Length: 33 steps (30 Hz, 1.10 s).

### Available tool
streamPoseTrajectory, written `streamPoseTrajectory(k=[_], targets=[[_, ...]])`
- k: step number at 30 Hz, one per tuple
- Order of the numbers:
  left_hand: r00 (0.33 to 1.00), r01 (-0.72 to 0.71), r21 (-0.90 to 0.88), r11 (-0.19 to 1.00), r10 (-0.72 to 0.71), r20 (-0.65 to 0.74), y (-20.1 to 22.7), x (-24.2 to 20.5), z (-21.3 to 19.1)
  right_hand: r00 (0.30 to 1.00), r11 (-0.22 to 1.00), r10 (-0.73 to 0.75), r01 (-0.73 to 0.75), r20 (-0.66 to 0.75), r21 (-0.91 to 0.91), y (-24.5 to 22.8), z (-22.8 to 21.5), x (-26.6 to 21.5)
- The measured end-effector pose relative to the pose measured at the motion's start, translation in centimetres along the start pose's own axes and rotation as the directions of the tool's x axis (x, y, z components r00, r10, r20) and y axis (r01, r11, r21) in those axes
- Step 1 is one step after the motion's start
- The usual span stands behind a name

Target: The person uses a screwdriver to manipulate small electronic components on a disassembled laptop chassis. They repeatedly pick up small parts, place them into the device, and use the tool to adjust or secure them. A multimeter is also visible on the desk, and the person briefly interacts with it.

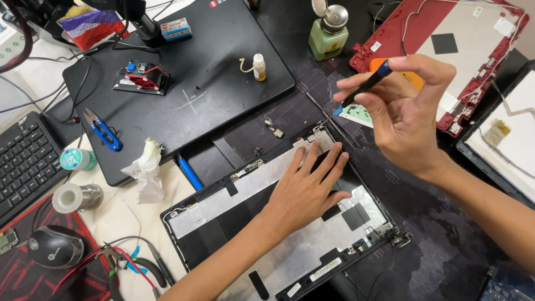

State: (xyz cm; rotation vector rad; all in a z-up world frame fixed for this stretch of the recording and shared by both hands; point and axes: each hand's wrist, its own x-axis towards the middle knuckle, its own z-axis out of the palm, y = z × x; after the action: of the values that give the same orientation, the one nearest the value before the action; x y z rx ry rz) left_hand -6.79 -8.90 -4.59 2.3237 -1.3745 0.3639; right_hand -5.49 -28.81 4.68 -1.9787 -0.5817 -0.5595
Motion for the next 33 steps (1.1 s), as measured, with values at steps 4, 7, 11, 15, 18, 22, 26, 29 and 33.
streamPoseTrajectory(k=[4,7,11,15,18,22,26,29,33], targets=[[1.0,0.005,-0.003,1.0,-0.005,0.0,0.2,-0.1,0.2,1.0,1.0,0.002,-0.002,-0.005,0.027,1.5,0.2,-0.9],[1.0,0.019,0.013,1.0,-0.018,-0.005,0.2,-0.2,0.1,0.995,0.997,-0.066,0.064,-0.079,-0.032,1.7,0.7,-0.5],[0.999,0.032,0.0,1.0,-0.032,-0.023,0.2,-0.2,0.0,0.989,0.992,-0.125,0.122,-0.074,-0.04,1.2,0.9,0.3],[0.999,0.034,-0.013,0.999,-0.034,-0.021,0.2,-0.2,-0.1,0.995,1.0,-0.006,0.007,-0.102,0.009,2.6,1.0,-0.8],[0.999,0.029,-0.009,1.0,-0.029,-0.021,0.1,-0.2,0.0,0.991,0.998,-0.049,0.052,-0.125,0.02,2.3,1.3,0.0],[0.999,0.031,-0.019,0.999,-0.031,-0.009,0.0,-0.3,0.1,0.995,0.996,-0.069,0.073,-0.07,0.046,1.3,0.9,1.1],[1.0,0.025,-0.015,1.0,-0.025,-0.015,0.0,-0.3,0.2,0.994,0.996,-0.077,0.08,-0.077,0.034,0.9,0.9,1.1],[0.999,0.03,-0.016,0.999,-0.031,-0.018,0.1,-0.4,0.2,0.994,0.998,-0.058,0.06,-0.09,0.022,0.4,1.1,1.0],[0.999,0.028,-0.01,1.0,-0.029,-0.029,0.0,-0.4,0.2,0.991,0.997,-0.079,0.075,-0.106,-0.035,-1.1,1.5,1.7]])
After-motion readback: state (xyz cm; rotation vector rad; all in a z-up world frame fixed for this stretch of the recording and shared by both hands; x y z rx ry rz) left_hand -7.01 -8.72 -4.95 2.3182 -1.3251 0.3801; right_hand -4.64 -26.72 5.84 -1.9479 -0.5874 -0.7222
